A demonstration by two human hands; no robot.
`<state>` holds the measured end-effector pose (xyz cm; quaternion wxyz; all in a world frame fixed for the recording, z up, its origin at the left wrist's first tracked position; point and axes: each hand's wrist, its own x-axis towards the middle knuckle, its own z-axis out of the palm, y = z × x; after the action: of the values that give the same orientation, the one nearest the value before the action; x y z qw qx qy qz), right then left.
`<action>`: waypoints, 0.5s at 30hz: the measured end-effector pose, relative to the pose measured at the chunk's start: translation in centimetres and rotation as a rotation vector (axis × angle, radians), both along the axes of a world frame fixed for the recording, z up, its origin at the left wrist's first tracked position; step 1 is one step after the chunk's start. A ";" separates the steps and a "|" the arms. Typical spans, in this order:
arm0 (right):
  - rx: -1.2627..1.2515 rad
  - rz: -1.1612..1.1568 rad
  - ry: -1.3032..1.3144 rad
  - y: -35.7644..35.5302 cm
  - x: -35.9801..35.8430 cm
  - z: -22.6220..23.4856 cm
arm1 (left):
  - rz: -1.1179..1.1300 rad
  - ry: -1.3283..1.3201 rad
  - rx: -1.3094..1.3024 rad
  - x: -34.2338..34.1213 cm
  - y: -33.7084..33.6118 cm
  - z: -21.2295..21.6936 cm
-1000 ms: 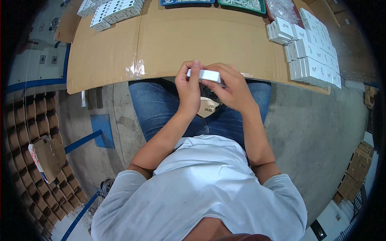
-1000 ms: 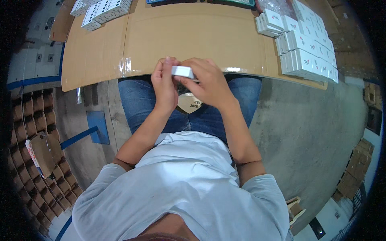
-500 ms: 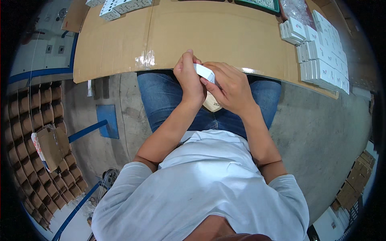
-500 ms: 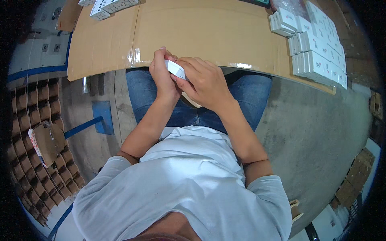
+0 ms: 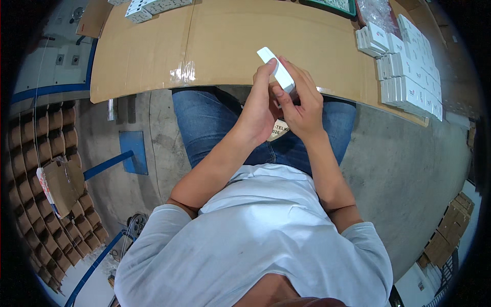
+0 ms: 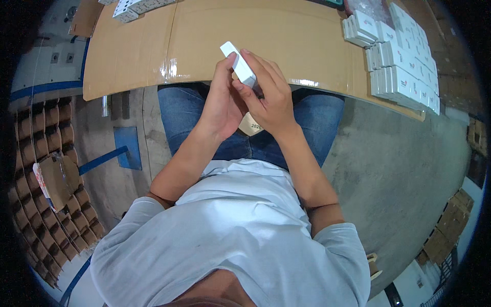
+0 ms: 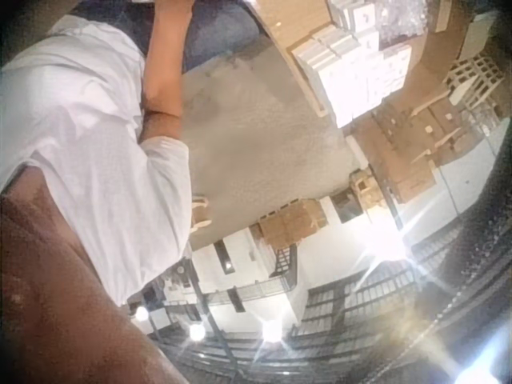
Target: Inspecting small components and placing them into white boxes and plastic bags at a workstation.
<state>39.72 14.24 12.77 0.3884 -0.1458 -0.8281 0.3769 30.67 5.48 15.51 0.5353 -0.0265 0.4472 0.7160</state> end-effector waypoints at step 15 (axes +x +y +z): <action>0.010 0.159 0.069 0.7 0.1 0.7 | -0.064 0.030 0.140 1.5 -0.9 1.4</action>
<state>39.83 14.92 13.50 0.3864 -0.0645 -0.8250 0.4073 32.14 4.54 16.91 0.5519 0.0360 0.4047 0.7282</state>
